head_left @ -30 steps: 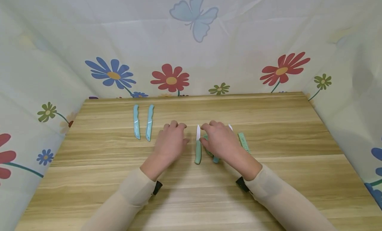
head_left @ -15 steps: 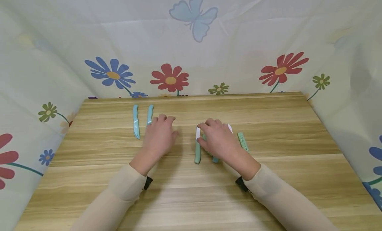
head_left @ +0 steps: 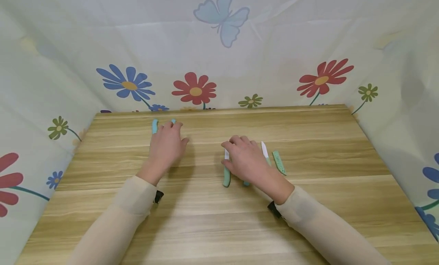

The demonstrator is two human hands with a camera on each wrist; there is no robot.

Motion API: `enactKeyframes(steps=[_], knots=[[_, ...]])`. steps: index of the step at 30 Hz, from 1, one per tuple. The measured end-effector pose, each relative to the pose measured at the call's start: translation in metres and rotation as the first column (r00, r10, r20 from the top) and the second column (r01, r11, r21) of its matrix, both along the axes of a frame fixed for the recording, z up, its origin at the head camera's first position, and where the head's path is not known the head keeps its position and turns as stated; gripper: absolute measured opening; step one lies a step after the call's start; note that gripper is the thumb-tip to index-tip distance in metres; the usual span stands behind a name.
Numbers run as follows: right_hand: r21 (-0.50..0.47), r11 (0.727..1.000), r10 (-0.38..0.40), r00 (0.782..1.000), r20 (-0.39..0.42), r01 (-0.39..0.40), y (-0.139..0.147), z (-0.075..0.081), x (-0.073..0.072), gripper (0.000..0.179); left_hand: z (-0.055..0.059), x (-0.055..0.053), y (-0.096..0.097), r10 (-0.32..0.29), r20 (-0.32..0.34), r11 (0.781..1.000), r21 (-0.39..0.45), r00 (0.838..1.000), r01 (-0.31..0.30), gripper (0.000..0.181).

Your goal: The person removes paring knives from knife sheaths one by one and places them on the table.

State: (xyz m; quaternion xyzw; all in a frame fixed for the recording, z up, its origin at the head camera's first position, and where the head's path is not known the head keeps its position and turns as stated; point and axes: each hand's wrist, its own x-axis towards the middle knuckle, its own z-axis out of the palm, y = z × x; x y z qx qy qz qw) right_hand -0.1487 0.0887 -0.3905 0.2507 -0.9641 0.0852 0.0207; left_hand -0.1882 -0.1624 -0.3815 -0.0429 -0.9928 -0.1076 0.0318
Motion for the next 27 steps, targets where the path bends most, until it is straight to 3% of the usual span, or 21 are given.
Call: enactKeyframes(steps=[15, 27], knots=[[0.013, 1.000, 0.008, 0.999, 0.032, -0.009, -0.011, -0.002, -0.002, 0.054, -0.003, -0.043, -0.028, 0.054, 0.043, 0.998, -0.016, 0.998, -0.054, 0.048], [0.008, 1.000, 0.023, 0.999, 0.035, -0.024, -0.016, -0.005, -0.001, 0.052, -0.007, -0.073, -0.037, 0.073, 0.146, 0.997, -0.029, 0.987, -0.069, 0.035]])
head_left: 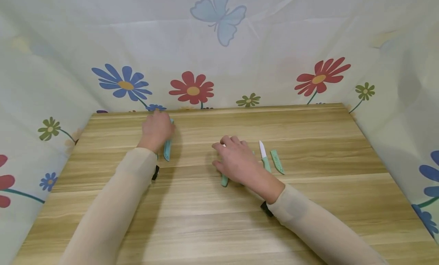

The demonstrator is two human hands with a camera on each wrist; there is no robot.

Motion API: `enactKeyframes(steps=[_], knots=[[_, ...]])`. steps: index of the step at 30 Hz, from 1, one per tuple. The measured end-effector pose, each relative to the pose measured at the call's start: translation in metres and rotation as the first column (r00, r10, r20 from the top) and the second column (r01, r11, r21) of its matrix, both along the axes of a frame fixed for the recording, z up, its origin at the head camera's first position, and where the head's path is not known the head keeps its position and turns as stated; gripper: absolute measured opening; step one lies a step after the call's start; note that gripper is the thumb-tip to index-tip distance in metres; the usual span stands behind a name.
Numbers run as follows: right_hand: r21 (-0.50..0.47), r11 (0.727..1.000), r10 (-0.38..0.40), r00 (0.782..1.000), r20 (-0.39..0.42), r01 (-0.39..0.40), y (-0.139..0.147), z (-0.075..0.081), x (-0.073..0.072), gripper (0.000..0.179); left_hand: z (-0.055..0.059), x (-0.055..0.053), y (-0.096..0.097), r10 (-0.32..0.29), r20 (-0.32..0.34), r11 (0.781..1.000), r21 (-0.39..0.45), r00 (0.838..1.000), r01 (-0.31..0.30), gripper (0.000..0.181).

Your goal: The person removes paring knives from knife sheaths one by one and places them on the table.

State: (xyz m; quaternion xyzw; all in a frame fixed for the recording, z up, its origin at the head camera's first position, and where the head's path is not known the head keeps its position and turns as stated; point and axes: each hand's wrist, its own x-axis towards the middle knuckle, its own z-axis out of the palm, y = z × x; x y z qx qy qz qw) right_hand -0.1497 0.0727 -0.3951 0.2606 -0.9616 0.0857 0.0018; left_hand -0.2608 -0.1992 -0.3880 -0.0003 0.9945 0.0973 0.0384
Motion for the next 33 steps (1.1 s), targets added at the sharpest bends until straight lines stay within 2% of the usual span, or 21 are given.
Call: enactKeyframes(steps=[5, 10, 17, 22, 26, 33], knots=[[-0.004, 1.000, 0.000, 1.000, 0.004, 0.000, -0.001, -0.002, 0.000, 0.052, -0.004, -0.013, 0.000, 0.009, 0.024, 0.999, -0.044, 1.000, -0.008, 0.038], [-0.002, 1.000, -0.001, 1.000, 0.015, 0.001, -0.002, -0.001, 0.000, 0.052, -0.010, -0.025, 0.001, 0.056, 0.063, 0.997, -0.058, 0.996, -0.053, 0.048], [0.007, 1.000, -0.002, 1.000, 0.010, 0.002, -0.003, 0.000, 0.001, 0.051, -0.018, -0.036, -0.001, 0.075, 0.079, 0.996, -0.045, 0.994, -0.072, 0.047], [0.012, 1.000, 0.003, 1.000, 0.004, -0.003, -0.003, 0.000, 0.000, 0.051, -0.021, -0.037, -0.001, 0.086, 0.070, 0.996, -0.033, 0.994, -0.084, 0.045], [0.009, 1.000, 0.010, 1.000, -0.002, -0.010, -0.005, 0.000, -0.001, 0.050, -0.019, -0.035, 0.001, 0.098, 0.070, 0.995, -0.018, 0.993, -0.096, 0.040], [-0.002, 1.000, 0.015, 1.000, -0.003, -0.015, -0.014, 0.001, -0.009, 0.048, -0.015, -0.031, 0.006, 0.151, 0.117, 0.988, 0.017, 0.982, -0.154, 0.032]])
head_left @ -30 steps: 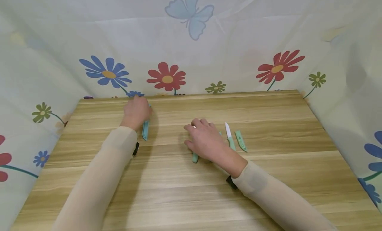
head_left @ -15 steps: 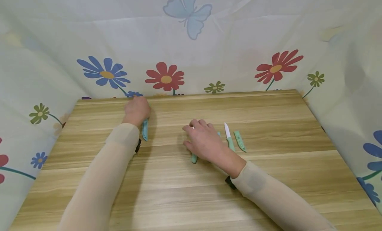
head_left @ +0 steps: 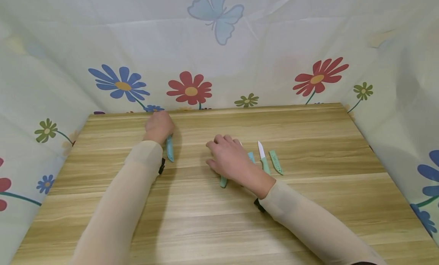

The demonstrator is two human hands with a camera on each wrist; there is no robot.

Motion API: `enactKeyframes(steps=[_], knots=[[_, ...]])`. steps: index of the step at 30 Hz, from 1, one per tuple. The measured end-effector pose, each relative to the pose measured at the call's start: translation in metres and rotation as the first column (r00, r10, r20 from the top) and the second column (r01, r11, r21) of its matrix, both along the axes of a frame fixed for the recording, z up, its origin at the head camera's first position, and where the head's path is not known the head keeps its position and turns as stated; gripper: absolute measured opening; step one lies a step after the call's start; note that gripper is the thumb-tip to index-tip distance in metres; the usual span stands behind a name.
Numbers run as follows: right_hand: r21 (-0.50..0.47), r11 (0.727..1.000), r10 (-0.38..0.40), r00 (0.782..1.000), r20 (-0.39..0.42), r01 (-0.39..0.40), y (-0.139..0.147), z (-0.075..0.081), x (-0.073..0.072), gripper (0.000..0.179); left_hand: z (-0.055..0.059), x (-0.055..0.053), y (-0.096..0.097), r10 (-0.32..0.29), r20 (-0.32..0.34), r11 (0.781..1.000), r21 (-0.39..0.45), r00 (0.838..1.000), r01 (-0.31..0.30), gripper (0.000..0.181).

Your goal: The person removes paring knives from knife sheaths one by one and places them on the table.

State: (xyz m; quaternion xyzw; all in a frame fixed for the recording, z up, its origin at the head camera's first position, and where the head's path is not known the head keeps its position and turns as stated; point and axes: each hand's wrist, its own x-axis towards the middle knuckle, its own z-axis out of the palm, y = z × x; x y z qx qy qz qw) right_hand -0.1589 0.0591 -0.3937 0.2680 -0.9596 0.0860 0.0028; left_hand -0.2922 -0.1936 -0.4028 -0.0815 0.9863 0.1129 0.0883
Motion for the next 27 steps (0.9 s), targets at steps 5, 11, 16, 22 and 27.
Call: enactKeyframes(steps=[5, 11, 16, 22, 27], knots=[[0.010, 1.000, 0.006, 1.000, 0.020, -0.006, -0.010, 0.001, -0.009, 0.047, 0.001, 0.001, 0.001, 0.054, 0.023, 0.998, 0.043, 0.998, -0.055, 0.027], [0.038, 0.999, 0.009, 0.998, 0.058, -0.011, -0.025, 0.002, -0.021, 0.046, 0.001, 0.002, 0.001, 0.072, 0.044, 0.993, 0.088, 0.996, -0.076, 0.021], [0.071, 0.997, 0.013, 0.995, 0.097, -0.020, -0.041, 0.000, -0.030, 0.045, 0.003, 0.003, 0.002, 0.079, 0.040, 0.989, 0.122, 0.996, -0.083, 0.018], [0.110, 0.994, 0.014, 0.992, 0.128, -0.028, -0.060, -0.007, -0.040, 0.041, 0.004, 0.002, 0.005, 0.080, 0.041, 0.992, 0.097, 0.996, -0.083, 0.018], [0.142, 0.990, 0.005, 0.991, 0.134, -0.024, -0.069, -0.009, -0.045, 0.037, 0.005, 0.001, 0.007, 0.082, 0.055, 0.992, 0.092, 0.995, -0.087, 0.017]])
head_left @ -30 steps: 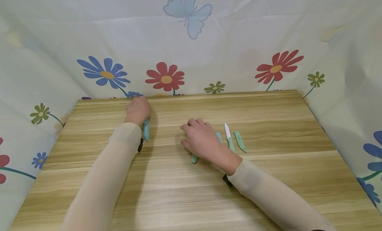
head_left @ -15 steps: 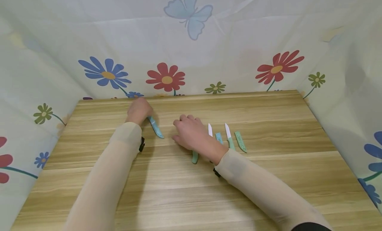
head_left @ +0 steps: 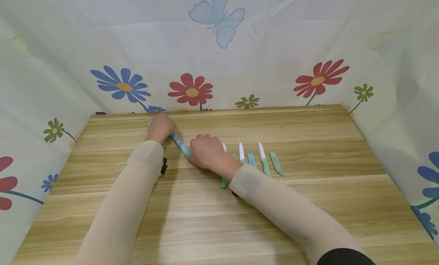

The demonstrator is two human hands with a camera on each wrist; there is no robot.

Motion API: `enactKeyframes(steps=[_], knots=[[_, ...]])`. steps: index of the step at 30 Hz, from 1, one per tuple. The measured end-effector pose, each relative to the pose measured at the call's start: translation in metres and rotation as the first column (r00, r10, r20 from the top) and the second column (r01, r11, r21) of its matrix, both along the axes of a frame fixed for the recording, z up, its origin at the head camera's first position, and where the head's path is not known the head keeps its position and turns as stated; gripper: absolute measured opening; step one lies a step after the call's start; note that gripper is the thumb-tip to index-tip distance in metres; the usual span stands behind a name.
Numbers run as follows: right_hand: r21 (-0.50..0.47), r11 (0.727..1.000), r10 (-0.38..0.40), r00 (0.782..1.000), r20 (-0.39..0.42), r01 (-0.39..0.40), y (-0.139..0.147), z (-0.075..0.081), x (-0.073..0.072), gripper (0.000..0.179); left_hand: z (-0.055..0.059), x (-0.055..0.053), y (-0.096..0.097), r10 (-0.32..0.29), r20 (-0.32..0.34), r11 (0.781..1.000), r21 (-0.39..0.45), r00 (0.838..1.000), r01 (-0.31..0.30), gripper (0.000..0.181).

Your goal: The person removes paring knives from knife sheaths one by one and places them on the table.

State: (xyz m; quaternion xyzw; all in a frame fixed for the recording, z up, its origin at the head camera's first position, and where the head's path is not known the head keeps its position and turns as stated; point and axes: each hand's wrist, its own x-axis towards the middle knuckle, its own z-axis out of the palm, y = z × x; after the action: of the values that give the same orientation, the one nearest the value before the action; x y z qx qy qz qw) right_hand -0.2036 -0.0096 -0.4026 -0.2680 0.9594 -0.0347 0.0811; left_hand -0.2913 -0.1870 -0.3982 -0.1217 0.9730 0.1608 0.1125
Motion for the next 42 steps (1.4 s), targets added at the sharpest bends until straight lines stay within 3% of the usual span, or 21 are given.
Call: enactKeyframes(steps=[6, 13, 20, 25, 28, 30, 33, 37, 39, 42], knots=[[-0.019, 1.000, 0.009, 1.000, 0.001, -0.009, -0.005, -0.003, -0.005, 0.033, 0.000, 0.000, 0.000, -0.039, -0.006, 0.999, -0.016, 0.999, 0.039, 0.016], [-0.040, 0.999, 0.025, 1.000, 0.008, -0.024, -0.008, -0.007, -0.009, 0.027, 0.001, -0.001, 0.000, -0.037, 0.021, 0.999, -0.010, 0.999, 0.037, 0.017], [-0.036, 0.999, -0.001, 0.999, 0.038, 0.002, -0.006, -0.004, -0.009, 0.019, 0.000, -0.001, -0.002, -0.081, 0.001, 0.996, -0.044, 0.997, 0.081, 0.020], [-0.070, 0.997, -0.030, 0.999, 0.036, 0.032, -0.001, -0.002, -0.010, 0.016, 0.002, -0.001, -0.005, -0.037, -0.017, 0.997, 0.062, 0.999, 0.038, 0.024], [-0.094, 0.994, -0.045, 0.998, 0.033, 0.048, 0.003, -0.003, -0.011, 0.016, 0.004, -0.001, -0.007, 0.034, -0.034, 0.979, 0.205, 0.999, -0.026, 0.021], [-0.107, 0.993, -0.055, 0.998, 0.032, 0.058, 0.007, -0.003, -0.012, 0.016, 0.006, -0.001, -0.009, 0.082, -0.034, 0.949, 0.308, 0.996, -0.068, 0.024], [-0.123, 0.990, -0.067, 0.997, 0.027, 0.070, 0.012, -0.002, -0.013, 0.015, 0.007, -0.001, -0.011, 0.158, -0.025, 0.883, 0.452, 0.987, -0.130, 0.023], [-0.147, 0.985, -0.083, 0.996, 0.021, 0.085, 0.019, 0.000, -0.014, 0.013, 0.009, 0.000, -0.012, 0.192, -0.002, 0.795, 0.587, 0.981, -0.154, 0.028], [-0.156, 0.984, -0.088, 0.996, 0.018, 0.090, 0.022, 0.002, -0.015, 0.013, 0.011, 0.002, -0.012, 0.212, 0.020, 0.723, 0.670, 0.977, -0.170, 0.031], [-0.174, 0.980, -0.098, 0.995, 0.014, 0.099, 0.028, 0.003, -0.015, 0.013, 0.013, 0.005, -0.011, 0.242, 0.055, 0.592, 0.783, 0.969, -0.192, 0.034]])
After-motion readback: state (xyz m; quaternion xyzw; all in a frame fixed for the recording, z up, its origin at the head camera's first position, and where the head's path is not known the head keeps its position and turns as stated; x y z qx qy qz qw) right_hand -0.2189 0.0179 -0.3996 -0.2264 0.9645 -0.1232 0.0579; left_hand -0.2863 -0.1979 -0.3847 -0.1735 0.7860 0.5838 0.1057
